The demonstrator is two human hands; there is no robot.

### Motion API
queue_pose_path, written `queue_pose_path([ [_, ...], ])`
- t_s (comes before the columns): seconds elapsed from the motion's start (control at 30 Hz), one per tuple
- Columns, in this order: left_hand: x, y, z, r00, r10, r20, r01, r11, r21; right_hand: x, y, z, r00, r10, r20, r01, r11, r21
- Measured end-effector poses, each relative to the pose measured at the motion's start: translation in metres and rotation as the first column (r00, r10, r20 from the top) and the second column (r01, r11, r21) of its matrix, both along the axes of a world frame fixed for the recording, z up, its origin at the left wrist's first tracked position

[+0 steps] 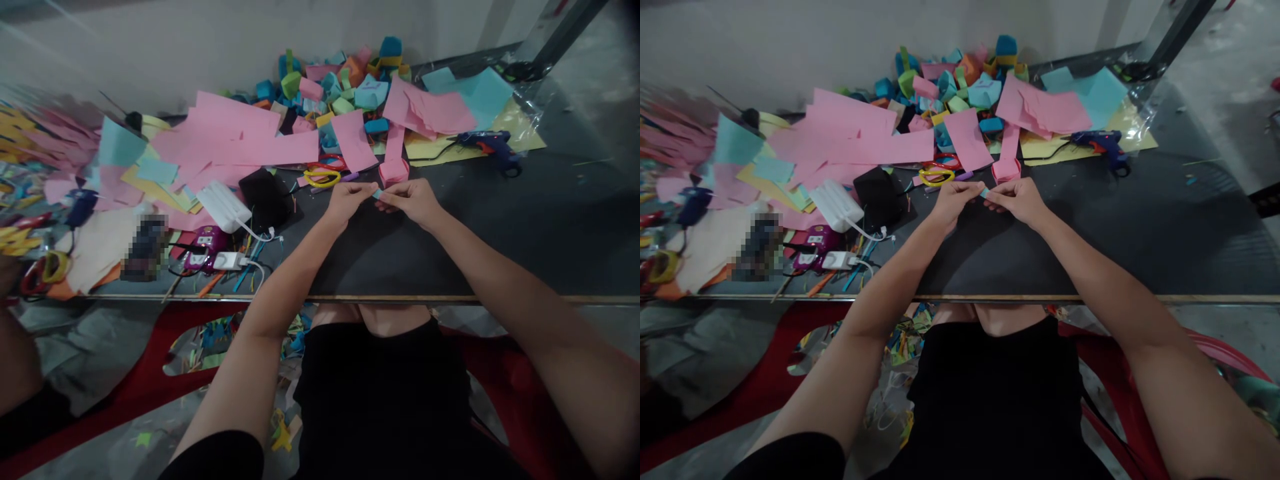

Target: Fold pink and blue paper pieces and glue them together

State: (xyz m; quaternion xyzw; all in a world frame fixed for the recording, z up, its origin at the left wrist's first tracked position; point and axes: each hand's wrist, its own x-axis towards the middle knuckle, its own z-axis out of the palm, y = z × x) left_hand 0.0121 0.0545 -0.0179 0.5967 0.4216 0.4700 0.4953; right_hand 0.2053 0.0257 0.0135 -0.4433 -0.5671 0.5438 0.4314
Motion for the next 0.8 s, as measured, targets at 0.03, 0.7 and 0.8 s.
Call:
queue_pose_path([
  [0.03, -0.001, 0.001, 0.000, 1.000, -0.005, 0.002, 0.005, 1.000, -0.019, 0.000, 0.000, 0.001, 1.000, 0.000, 0.000, 0.000, 1.000, 0.000],
  [0.7, -0.005, 0.003, 0.004, 0.978, -0.138, -0.158, 0.183, 0.928, 0.324, 0.002, 0.001, 0.013, 0.987, 0.025, -0.159, -0.062, 0.972, -0.228],
  [0.8, -0.003, 0.001, 0.008, 0.978, -0.099, -0.182, 0.155, 0.933, 0.324, 0.001, -0.001, 0.014, 0.987, 0.009, -0.160, -0.046, 0.972, -0.232],
])
